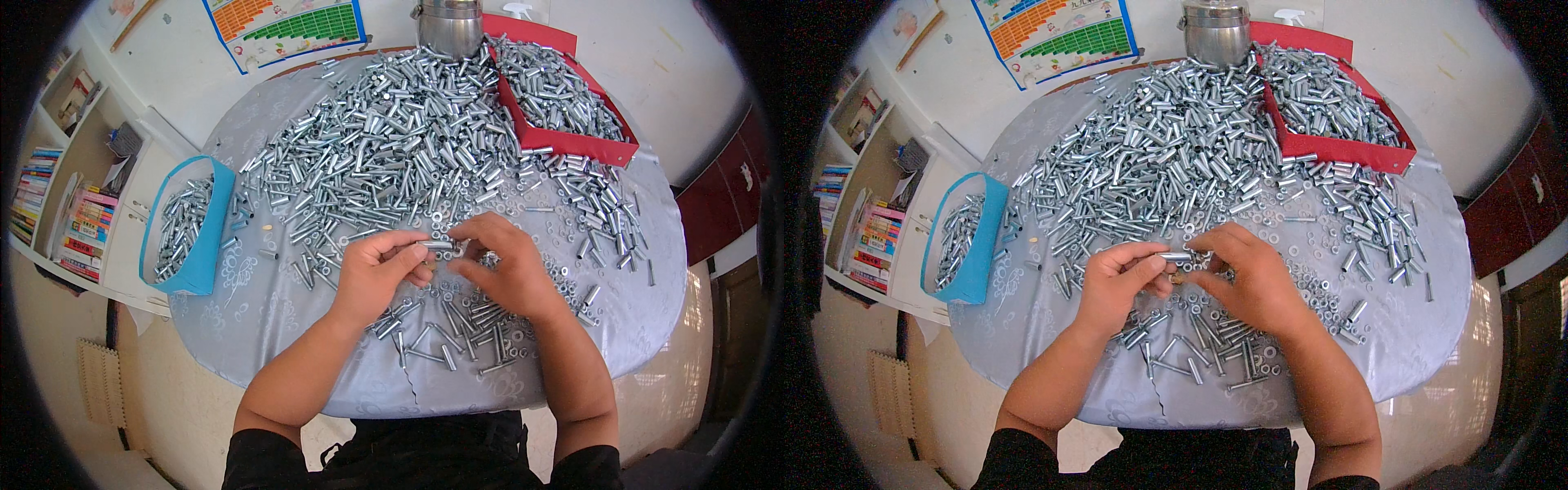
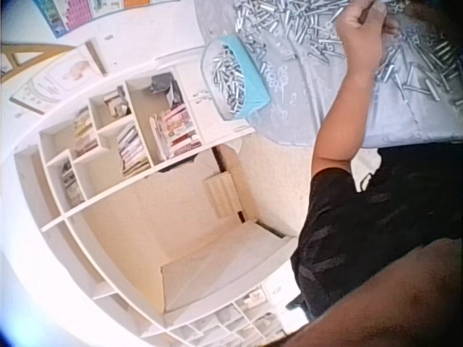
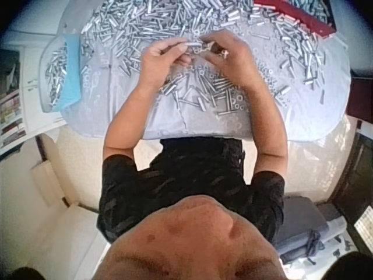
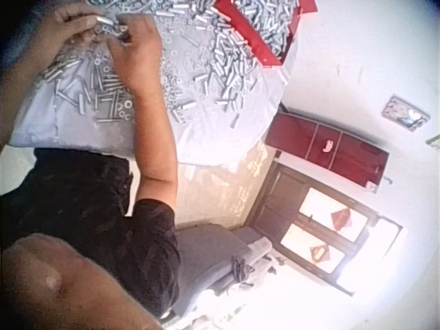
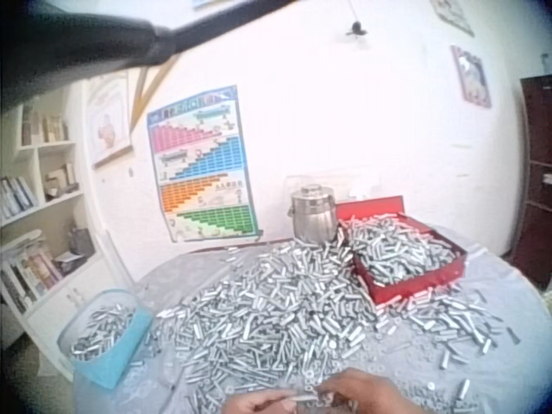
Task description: The person repeatedly picks up metal bolts and washers from a large pile on a table. They thread the washers onto the bolts by hand and place the assembled units back onto the table. The process is repetitive and involves handling small hardware components one at a time.
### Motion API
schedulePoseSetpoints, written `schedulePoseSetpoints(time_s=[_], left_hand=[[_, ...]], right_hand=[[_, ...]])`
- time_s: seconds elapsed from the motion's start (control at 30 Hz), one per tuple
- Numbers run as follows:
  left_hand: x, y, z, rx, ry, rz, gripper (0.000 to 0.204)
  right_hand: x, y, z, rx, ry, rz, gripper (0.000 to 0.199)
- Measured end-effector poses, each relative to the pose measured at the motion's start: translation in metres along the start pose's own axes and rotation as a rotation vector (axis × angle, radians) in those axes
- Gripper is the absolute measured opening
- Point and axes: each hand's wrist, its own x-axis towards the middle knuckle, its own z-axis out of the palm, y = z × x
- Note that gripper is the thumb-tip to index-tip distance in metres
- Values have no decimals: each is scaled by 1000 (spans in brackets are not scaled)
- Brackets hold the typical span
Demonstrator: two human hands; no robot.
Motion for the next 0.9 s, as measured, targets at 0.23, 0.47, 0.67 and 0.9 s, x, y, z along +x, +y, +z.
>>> schedulePoseSetpoints(time_s=[0.23, 0.47, 0.67, 0.9], left_hand=[[1, 3, -2, -62, -14, -26, 23], [1, 3, -3, -78, -4, -38, 23], [1, 2, -1, -96, -15, -20, 23], [1, 3, -2, -96, -17, -29, 22]], right_hand=[[-2, 10, -3, 135, -62, 250, 21], [-1, 14, 0, 146, -109, 303, 23], [-1, 9, 1, 216, -32, 254, 19], [-2, 15, 11, 240, 91, 124, 19]])
